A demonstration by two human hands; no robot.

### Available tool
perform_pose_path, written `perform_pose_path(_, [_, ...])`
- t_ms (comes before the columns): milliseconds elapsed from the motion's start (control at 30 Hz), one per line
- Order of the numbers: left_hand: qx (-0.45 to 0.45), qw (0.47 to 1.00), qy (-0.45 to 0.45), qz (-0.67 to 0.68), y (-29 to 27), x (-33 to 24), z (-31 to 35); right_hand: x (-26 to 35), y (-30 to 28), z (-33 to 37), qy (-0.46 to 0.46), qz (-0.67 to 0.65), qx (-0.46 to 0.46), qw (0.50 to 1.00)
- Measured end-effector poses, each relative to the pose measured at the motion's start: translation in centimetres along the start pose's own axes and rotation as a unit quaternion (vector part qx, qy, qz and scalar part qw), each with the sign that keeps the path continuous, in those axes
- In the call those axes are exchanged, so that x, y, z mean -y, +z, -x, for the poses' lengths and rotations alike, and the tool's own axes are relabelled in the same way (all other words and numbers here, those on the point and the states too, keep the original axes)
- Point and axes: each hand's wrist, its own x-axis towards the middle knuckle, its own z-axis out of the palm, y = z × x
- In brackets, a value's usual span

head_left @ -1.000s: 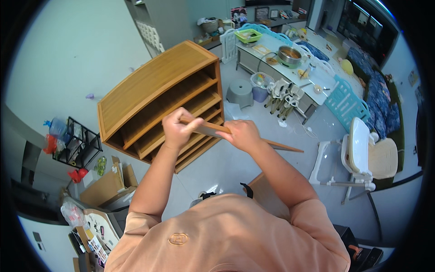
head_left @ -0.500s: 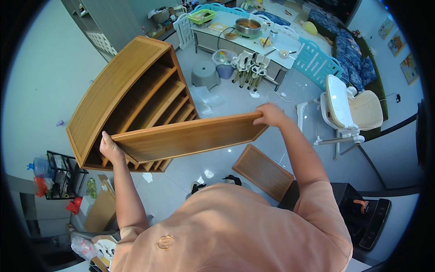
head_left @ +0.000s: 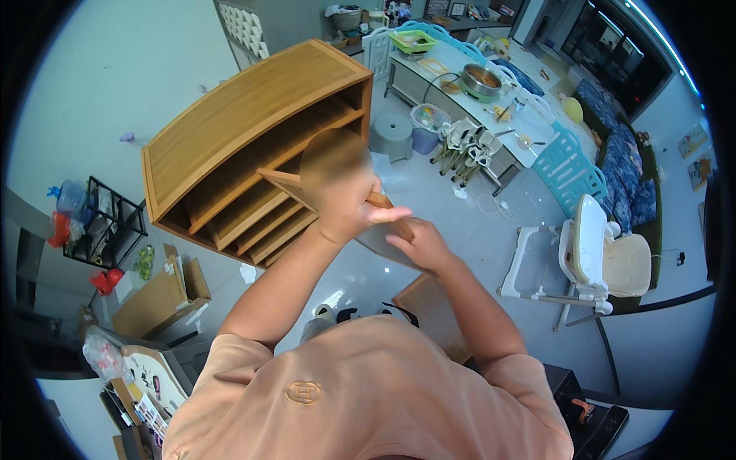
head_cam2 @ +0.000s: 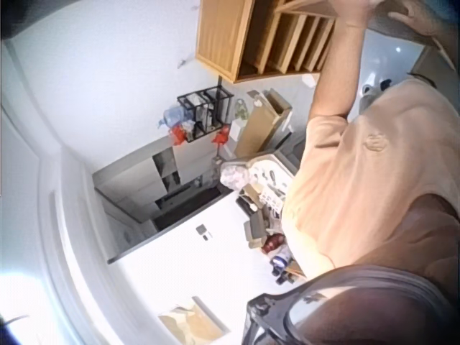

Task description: The person assembles a wooden shelving unit by reading instruction papers, picking up wooden panels from the floor, and sliding them into the main frame of the cabinet.

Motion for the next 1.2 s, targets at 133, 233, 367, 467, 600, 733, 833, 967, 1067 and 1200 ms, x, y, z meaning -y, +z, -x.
perform_pose_path(133, [0.084, 0.995, -0.048, -0.001, -0.6, -0.7, 0.5, 0.7, 1.5, 0.3, 0.091, -0.063, -0.005, 0.994])
perform_pose_path(233, [0.151, 0.985, -0.082, 0.027, -1.8, -0.5, 0.6, -0.2, 1.8, 0.7, 0.112, -0.107, -0.017, 0.988])
perform_pose_path(367, [0.174, 0.982, -0.066, -0.025, -4.3, 2.1, 1.6, -0.6, 0.5, 0.8, 0.138, -0.103, -0.001, 0.985])
perform_pose_path(467, [0.171, 0.982, -0.03, -0.077, -5.0, 3.8, 2.9, -1.1, -0.1, 0.8, 0.14, -0.085, 0.028, 0.986])
perform_pose_path(600, [0.316, 0.901, -0.291, 0.051, -4.3, 4.6, 6.1, -1.9, -0.8, 0.2, 0.137, -0.096, 0.055, 0.984])
perform_pose_path(733, [0.225, 0.941, -0.246, -0.06, -3.3, 4.2, 6.6, -3.0, -1.3, -0.9, 0.145, -0.116, 0.06, 0.981])
perform_pose_path(833, [0.244, 0.921, -0.278, -0.121, -2.8, 3.3, 5.6, -2.8, -1.7, -1.7, 0.045, -0.147, -0.033, 0.988])
perform_pose_path(967, [0.251, 0.918, -0.268, -0.152, -1.9, 1.8, 4.2, -1.6, -1.1, -2.4, 0.061, -0.272, -0.134, 0.951])
perform_pose_path(1067, [0.253, 0.917, -0.265, -0.158, -1.1, 1.0, 3.8, -2.2, -0.5, -2.7, 0.065, -0.239, -0.199, 0.948])
perform_pose_path(1200, [0.266, 0.92, -0.283, -0.044, -1.4, 0.0, 2.9, -3.8, -1.0, -2.3, 0.058, -0.14, -0.286, 0.946])
